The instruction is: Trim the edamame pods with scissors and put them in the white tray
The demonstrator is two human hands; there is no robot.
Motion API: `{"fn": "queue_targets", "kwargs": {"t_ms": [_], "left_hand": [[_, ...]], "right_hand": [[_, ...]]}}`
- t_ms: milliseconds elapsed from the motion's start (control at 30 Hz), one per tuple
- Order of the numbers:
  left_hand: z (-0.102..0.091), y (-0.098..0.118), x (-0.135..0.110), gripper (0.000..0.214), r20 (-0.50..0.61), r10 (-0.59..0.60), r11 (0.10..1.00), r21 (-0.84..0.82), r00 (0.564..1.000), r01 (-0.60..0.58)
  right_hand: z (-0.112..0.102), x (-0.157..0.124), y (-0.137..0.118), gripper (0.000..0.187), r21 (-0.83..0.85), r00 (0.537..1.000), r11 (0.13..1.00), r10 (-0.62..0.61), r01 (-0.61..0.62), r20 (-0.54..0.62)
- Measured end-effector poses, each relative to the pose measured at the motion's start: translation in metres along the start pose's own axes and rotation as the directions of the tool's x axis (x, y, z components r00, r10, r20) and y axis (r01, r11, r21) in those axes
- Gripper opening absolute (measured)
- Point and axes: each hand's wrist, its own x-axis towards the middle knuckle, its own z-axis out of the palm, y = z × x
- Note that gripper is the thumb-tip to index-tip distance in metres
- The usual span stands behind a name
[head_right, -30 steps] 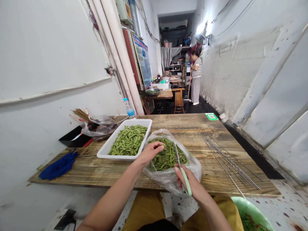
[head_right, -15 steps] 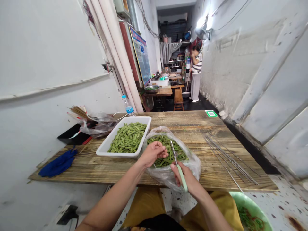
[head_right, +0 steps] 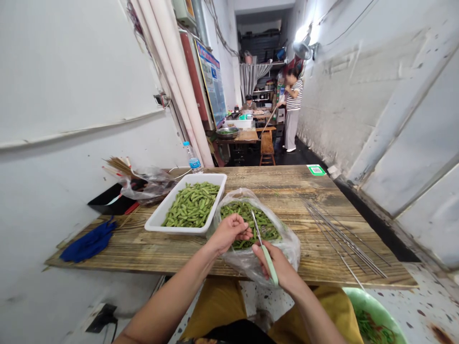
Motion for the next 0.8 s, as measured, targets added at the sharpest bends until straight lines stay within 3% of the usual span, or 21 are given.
{"fn": "queue_targets", "kwargs": {"t_ms": [167,333,400,500,567,667,800], "left_hand": [[-0.008,0.005,0.003,0.027,0.006,-0.05,0.994,0.098,0.999,0.049],[-0.015,0.01,0.016,0.022,-0.099,0.093,0.936,0.348,0.991,-0.053],[-0.011,0.009,0.02,0.02,-0.088,0.185,0.805,0.585,0.979,-0.099],[0.002,0.004,0.021,0.012,-0.017,0.287,0.433,0.894,0.958,-0.114],[0.013,-0.002,0.022,0.007,0.027,0.29,0.23,0.969,0.957,-0.096],[0.024,-0.014,0.029,0.012,0.046,0.253,0.095,0.993,0.966,-0.073],[0.033,-0.025,0.039,0.013,0.022,0.236,0.021,0.999,0.972,-0.027]], "right_hand": [[-0.003,0.003,0.013,0.045,0.088,0.995,0.991,0.101,-0.099,-0.016],[-0.017,-0.003,0.024,0.048,0.155,0.991,0.984,0.1,-0.085,-0.092],[-0.021,-0.006,0.024,0.049,0.168,0.991,0.984,0.077,-0.057,-0.112],[-0.024,-0.01,0.022,0.051,0.161,0.989,0.986,0.063,-0.041,-0.133],[-0.025,-0.01,0.022,0.05,0.147,0.988,0.988,0.062,-0.041,-0.14],[-0.025,-0.009,0.029,0.047,0.142,0.988,0.99,0.043,-0.022,-0.145],[-0.026,-0.005,0.038,0.048,0.149,0.989,0.989,0.044,-0.023,-0.139]]}}
